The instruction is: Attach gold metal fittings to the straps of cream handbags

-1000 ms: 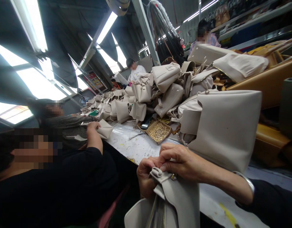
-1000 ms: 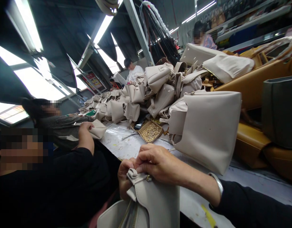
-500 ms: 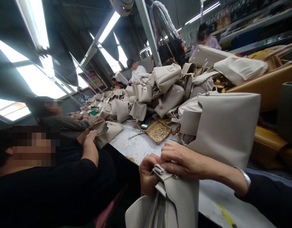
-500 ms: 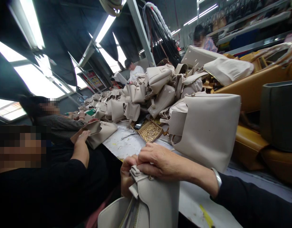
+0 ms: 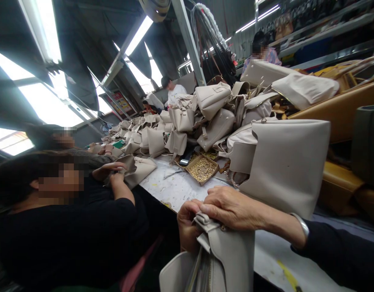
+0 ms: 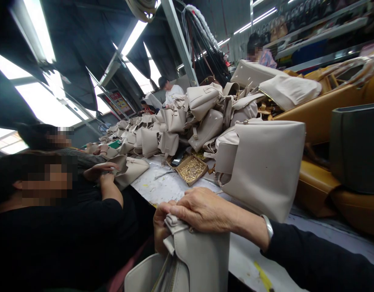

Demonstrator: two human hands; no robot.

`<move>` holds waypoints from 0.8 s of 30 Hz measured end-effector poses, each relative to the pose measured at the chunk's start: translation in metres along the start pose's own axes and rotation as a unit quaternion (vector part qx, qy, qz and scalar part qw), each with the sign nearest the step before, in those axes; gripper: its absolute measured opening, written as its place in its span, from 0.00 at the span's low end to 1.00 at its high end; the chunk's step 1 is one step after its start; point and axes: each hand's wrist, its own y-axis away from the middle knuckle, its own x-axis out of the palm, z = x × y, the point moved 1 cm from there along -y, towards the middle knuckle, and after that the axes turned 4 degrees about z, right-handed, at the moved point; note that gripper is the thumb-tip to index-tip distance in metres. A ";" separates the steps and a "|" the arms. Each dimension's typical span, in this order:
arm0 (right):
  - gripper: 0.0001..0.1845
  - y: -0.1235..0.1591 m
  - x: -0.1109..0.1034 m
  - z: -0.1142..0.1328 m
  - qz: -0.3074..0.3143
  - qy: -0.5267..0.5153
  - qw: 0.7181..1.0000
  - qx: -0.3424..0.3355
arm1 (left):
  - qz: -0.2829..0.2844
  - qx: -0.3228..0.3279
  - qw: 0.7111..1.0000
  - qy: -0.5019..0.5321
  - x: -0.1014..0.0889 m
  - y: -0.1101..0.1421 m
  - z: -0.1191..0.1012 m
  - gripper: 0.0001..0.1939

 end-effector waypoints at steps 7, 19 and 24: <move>0.19 0.010 -0.012 -0.002 -0.032 -0.124 0.992 0.016 | 0.004 -0.004 0.999 0.034 0.002 -0.001 0.001 0.20; 0.11 0.027 -0.003 -0.026 -0.027 -0.160 0.987 0.019 | -0.030 -0.011 0.997 0.067 0.002 -0.002 0.021 0.20; 0.12 0.035 -0.009 -0.022 0.020 -0.051 0.998 -0.030 | -0.035 -0.011 0.998 0.057 0.013 -0.003 0.020 0.19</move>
